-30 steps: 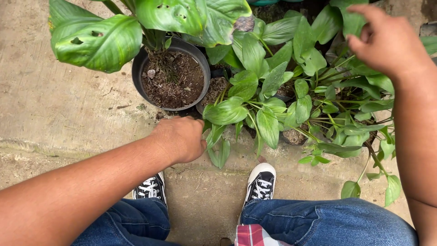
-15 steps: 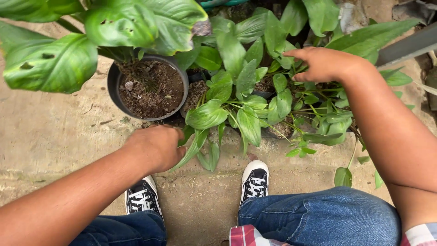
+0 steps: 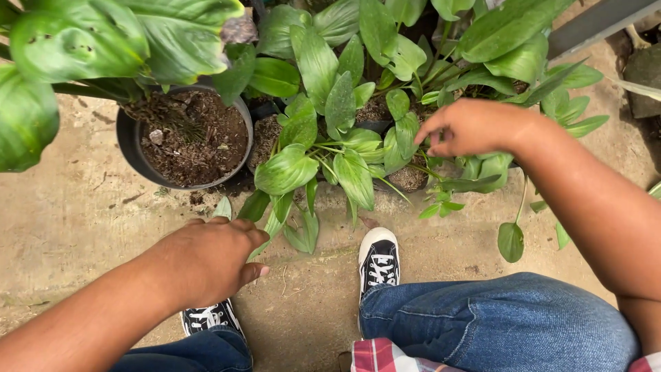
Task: The person is weeding and cleaning several potted plants by hand, removing debris and small weeds from the soil.
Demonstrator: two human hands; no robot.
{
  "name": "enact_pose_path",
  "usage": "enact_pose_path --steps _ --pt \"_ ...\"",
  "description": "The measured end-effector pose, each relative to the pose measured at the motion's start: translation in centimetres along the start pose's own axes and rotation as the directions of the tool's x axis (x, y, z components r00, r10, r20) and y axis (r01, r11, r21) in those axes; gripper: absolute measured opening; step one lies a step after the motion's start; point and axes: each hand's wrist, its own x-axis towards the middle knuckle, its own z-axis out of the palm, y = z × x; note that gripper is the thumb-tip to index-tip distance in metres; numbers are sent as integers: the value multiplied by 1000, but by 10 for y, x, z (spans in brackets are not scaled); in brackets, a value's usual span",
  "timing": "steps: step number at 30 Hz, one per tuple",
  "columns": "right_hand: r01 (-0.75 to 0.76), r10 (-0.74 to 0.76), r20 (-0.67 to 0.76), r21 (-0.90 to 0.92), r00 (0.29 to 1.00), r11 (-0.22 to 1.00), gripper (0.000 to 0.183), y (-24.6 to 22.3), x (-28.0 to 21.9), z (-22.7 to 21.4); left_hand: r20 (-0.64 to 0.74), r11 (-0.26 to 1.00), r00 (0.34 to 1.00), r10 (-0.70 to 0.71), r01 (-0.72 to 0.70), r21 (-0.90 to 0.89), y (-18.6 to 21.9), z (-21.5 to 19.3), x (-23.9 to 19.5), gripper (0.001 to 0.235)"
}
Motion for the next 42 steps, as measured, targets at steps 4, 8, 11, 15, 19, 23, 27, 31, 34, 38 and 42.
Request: enact_pose_path --steps 4,8,11,15,19,23,27,31,34,38,42 --pt "206 -206 6 -30 978 978 32 15 23 46 -182 987 970 163 -162 23 11 8 -2 53" --pt "168 -157 84 -158 984 973 30 20 51 57 -386 936 854 349 -336 103 20 14 -5 56" --pt "199 -199 9 -143 980 970 32 3 47 29 -229 973 947 227 -210 96 18 13 -3 59" --pt "277 -317 -195 -211 928 938 36 -11 31 -4 137 986 984 -111 92 141 8 -8 -8 57" --pt "451 -495 -304 -206 814 868 28 -26 28 -8 37 971 981 -191 183 155 -17 -5 -2 59" --pt "611 -706 -215 -372 675 699 28 -59 27 7 -13 978 980 -199 199 63 -20 -2 -11 65" --pt "664 -804 -262 -460 533 590 25 -103 14 16 -214 990 972 -97 116 80 -17 17 -24 50" --pt "667 -834 -258 -507 487 546 27 -146 24 19 -209 994 976 -61 78 78 -11 23 -32 50" --pt "682 -821 -182 -477 540 555 33 -186 25 19 -224 994 974 -45 65 83 -6 22 -39 50" --pt "608 -731 32 -580 682 542 55 -229 47 37 -234 995 972 -30 52 87 -7 21 -38 47" --pt "529 -659 124 -713 741 460 56 -226 78 70 -288 996 958 7 18 86 -9 20 -33 47"
